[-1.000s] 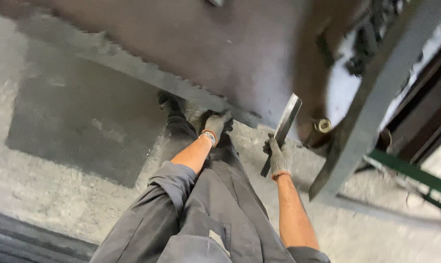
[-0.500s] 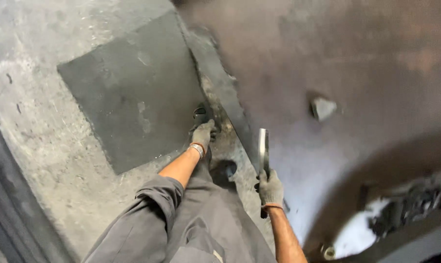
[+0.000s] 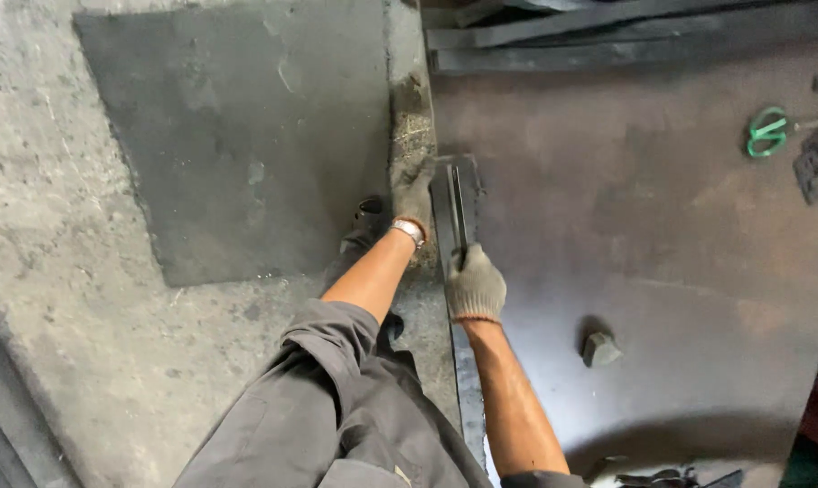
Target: The recorder uses a knife to scrape and clean excess material or flash from long rubber strips in a fabrication environment.
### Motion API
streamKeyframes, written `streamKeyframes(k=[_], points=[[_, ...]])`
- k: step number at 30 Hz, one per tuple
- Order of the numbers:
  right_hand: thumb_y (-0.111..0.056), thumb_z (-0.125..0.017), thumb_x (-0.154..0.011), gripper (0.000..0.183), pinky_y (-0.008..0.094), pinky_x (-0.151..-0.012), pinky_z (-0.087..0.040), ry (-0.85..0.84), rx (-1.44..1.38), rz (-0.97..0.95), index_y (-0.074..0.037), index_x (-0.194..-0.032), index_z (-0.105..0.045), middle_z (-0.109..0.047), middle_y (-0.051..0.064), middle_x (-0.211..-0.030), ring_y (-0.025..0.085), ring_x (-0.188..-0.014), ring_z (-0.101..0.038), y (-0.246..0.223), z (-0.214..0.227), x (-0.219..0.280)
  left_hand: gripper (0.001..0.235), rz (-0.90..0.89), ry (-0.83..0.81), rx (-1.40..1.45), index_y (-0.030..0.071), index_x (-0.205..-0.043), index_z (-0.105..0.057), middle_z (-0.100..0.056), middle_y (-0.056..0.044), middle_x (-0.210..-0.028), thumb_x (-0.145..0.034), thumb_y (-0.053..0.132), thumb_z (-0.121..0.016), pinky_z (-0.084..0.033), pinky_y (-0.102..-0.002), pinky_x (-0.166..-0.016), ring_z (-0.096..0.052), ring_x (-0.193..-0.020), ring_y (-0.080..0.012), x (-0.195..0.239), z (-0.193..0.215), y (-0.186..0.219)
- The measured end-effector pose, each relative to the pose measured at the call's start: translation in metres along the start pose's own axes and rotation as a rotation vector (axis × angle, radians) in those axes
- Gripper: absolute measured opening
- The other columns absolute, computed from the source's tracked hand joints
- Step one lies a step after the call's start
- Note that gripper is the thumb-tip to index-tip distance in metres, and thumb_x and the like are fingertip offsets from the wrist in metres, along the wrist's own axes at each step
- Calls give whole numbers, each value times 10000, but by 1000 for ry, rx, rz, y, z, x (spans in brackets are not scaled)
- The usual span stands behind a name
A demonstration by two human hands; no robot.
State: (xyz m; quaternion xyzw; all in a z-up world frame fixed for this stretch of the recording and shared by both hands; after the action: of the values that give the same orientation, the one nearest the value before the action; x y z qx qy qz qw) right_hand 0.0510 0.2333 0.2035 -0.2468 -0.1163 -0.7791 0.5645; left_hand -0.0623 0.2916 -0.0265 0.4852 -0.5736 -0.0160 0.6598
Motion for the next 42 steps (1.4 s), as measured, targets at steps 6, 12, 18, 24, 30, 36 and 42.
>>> streamKeyframes(k=[6, 12, 18, 24, 30, 36, 42], points=[[-310, -620, -944, 231, 553, -740, -558, -55, 118, 46, -85, -987, -648, -731, 197, -934, 429, -860, -713, -58, 25, -51, 661, 360, 112, -38, 36, -1223, -701, -716, -58, -1171, -846, 578, -729, -462, -372, -941, -613, -1054, -208, 14, -9, 10], [-294, -627, -913, 228, 533, -751, -573, -114, 176, -17, -82, -993, -660, -738, 174, -961, 419, -885, -723, -72, 27, -60, 632, 449, 184, -347, -15, -1212, -708, -707, -184, -1242, -842, 494, -763, -490, -410, -966, -654, -1143, -303, 23, -8, 22], [-295, -624, -968, 243, 521, -764, -575, -115, 261, -45, -62, -1015, -670, -735, 191, -993, 422, -907, -726, -77, 32, -50, 560, 407, 293, -314, -58, -1183, -700, -720, -186, -1246, -831, 370, -782, -529, -429, -936, -708, -1095, -325, 18, -6, 2], [-276, -637, -925, 232, 522, -778, -571, -250, 263, -135, -72, -1031, -672, -746, 186, -989, 409, -920, -729, -85, 38, -52, 513, 352, 160, -62, -37, -1123, -756, -787, -159, -1159, -834, 388, -757, -508, -401, -911, -705, -993, -307, 26, -16, 15], [-227, -615, -978, 237, 519, -809, -576, -290, 281, -117, -4, -1044, -659, -738, 280, -938, 445, -939, -726, -100, 33, -76, 387, 212, 143, 196, 18, -1055, -798, -796, -101, -1031, -803, 311, -801, -524, -359, -825, -688, -920, -222, 8, -13, -27], [-193, -617, -942, 234, 514, -794, -590, -312, 355, -55, -2, -1073, -652, -725, 284, -992, 434, -953, -731, -108, 1, -127, 400, 215, -8, -217, 33, -1021, -783, -804, -145, -989, -885, 398, -692, -533, -404, -798, -729, -891, -271, -7, -5, -38], [-174, -584, -986, 197, 511, -789, -596, -337, 355, -11, -20, -1097, -635, -744, 273, -988, 430, -955, -738, -99, 23, -81, 533, 287, -16, -399, 9, -1075, -758, -722, -190, -1174, -983, 508, -597, -506, -412, -905, -672, -1064, -322, -14, -9, -86]])
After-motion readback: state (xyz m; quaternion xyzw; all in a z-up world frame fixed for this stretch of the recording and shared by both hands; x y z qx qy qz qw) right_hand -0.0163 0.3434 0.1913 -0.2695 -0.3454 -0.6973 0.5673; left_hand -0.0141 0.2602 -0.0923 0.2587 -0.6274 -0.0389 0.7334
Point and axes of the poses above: each hand's wrist, its own x-axis away from the middle knuckle, its own z-axis out of the back of the hand, y = z × x, the point moved 5 cm from there along -x, towards the middle knuckle
